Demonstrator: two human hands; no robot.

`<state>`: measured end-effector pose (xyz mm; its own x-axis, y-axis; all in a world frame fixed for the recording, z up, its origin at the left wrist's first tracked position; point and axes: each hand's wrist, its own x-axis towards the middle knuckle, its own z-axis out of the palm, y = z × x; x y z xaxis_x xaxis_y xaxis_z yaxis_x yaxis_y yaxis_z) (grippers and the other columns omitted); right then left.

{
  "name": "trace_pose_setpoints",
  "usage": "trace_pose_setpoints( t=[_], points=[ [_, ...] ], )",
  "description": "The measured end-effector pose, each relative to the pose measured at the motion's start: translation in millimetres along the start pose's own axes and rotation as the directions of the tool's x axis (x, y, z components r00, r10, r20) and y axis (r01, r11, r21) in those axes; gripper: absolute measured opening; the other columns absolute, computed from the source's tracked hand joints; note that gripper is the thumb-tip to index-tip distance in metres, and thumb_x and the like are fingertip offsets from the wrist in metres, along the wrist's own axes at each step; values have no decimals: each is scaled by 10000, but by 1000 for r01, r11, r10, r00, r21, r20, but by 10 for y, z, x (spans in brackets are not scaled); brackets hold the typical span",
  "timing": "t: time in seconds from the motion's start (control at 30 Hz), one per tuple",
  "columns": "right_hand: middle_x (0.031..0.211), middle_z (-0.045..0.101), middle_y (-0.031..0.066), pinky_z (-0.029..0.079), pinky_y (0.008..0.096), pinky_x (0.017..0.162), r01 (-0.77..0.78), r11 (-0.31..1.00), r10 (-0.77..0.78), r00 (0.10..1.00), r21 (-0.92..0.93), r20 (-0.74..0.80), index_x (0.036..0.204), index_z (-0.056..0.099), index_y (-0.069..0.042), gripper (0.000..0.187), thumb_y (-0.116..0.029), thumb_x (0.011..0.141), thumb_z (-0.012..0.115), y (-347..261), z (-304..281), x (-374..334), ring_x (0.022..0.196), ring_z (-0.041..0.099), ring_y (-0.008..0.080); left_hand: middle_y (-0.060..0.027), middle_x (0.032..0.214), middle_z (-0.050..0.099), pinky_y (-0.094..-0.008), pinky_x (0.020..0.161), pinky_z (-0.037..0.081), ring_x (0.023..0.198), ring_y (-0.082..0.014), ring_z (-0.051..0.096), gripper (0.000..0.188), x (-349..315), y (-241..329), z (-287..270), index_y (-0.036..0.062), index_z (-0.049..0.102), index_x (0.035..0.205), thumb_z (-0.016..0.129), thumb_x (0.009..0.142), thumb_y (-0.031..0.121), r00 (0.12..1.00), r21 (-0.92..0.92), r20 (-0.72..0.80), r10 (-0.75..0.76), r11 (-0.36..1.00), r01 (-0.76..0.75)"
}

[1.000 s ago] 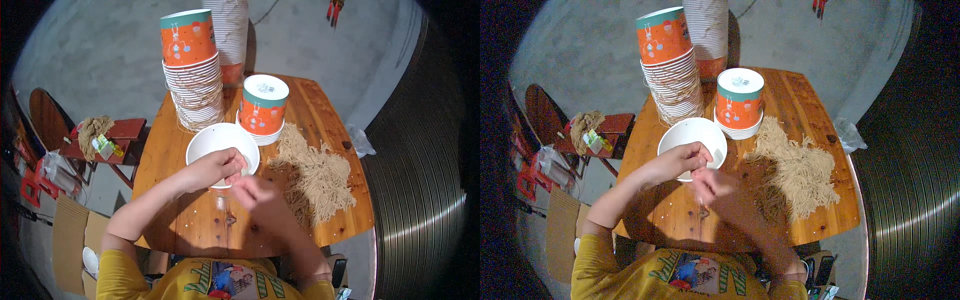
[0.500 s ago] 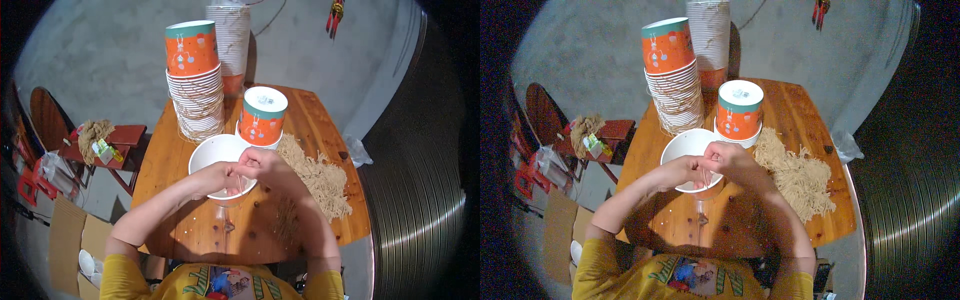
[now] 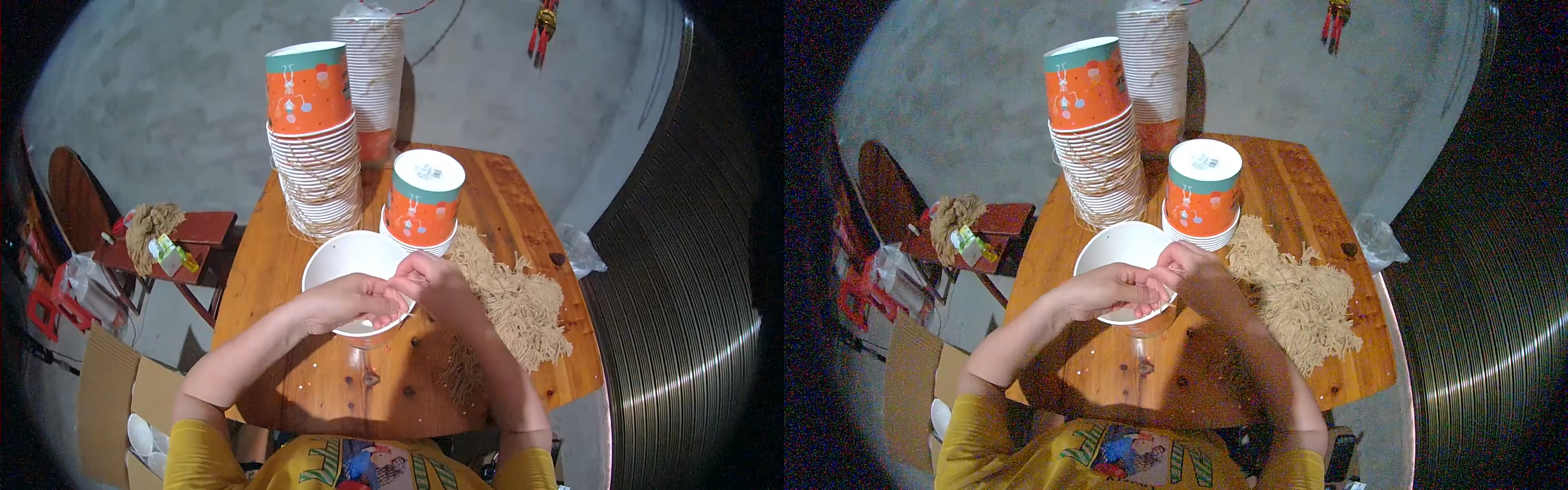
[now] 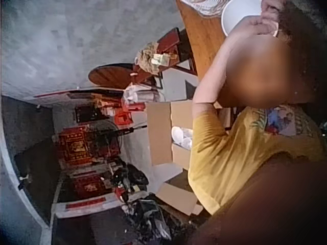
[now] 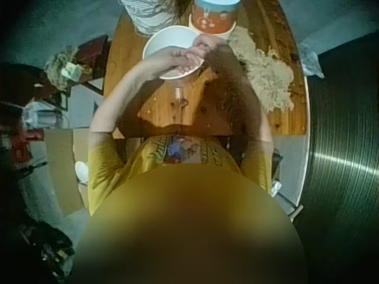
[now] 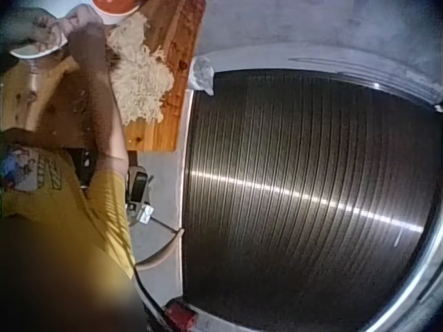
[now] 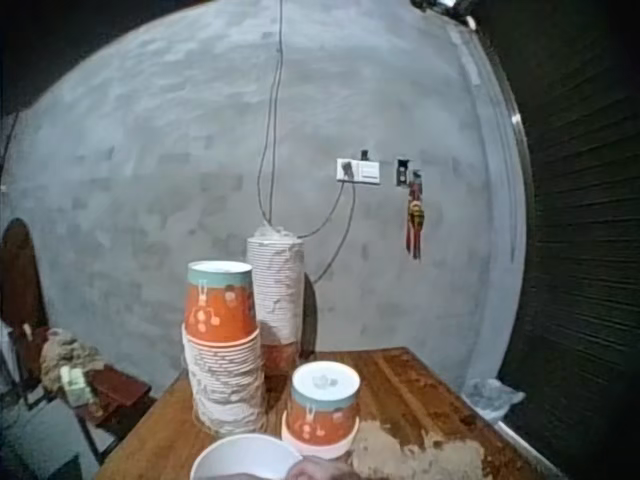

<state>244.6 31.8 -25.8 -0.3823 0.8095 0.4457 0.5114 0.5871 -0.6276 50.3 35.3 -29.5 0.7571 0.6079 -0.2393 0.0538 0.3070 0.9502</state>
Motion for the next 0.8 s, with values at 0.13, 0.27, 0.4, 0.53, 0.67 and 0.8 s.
trace_pose_setpoints(
  t=[0.13,0.27,0.4,0.53,0.67,0.8],
  points=[
    [639,544,23,442,246,556,-218,966,225,973,138,-44,881,598,-43,178,-177,815,694,8,-10,-104,580,520,103,8,782,596,-185,619,434,683,-54,528,121,20,-11,21,12,625,942,577,899,115,999,-35,-52,1,999,-3],
    [644,523,24,421,244,524,-99,937,152,979,334,-136,902,596,-61,171,-165,815,699,154,39,-331,542,497,112,4,755,594,-179,607,427,662,-54,526,122,58,9,59,19,623,909,590,896,136,993,-12,-114,-7,1000,5],
    [690,531,27,421,240,495,26,999,-29,985,-20,-167,861,589,-68,162,-122,785,722,34,75,-455,527,503,108,0,740,595,-178,599,423,642,-55,520,119,80,32,74,21,624,893,604,891,138,991,-18,-135,-15,1000,13],
    [797,596,90,507,353,573,19,977,-62,979,-214,-195,872,567,-62,190,-127,765,709,-129,80,-505,686,615,264,1,725,590,-173,585,420,628,-53,515,124,102,20,58,16,623,891,612,889,139,989,-16,-150,-3,1000,1],
    [711,556,59,452,277,488,-8,973,-56,961,-229,-271,808,567,-61,180,-84,746,735,-146,107,-528,545,555,155,2,727,586,-171,575,420,621,-53,514,129,106,36,70,15,619,882,619,888,144,990,-17,-141,16,1000,-19],
    [729,583,72,454,289,483,-1,985,-49,955,-170,-291,811,571,-62,169,-78,746,727,-110,137,-545,557,570,166,1,732,590,-175,577,424,622,-54,516,127,132,-1,48,14,618,884,622,887,141,988,-12,-156,6,1000,-8]
  ],
)
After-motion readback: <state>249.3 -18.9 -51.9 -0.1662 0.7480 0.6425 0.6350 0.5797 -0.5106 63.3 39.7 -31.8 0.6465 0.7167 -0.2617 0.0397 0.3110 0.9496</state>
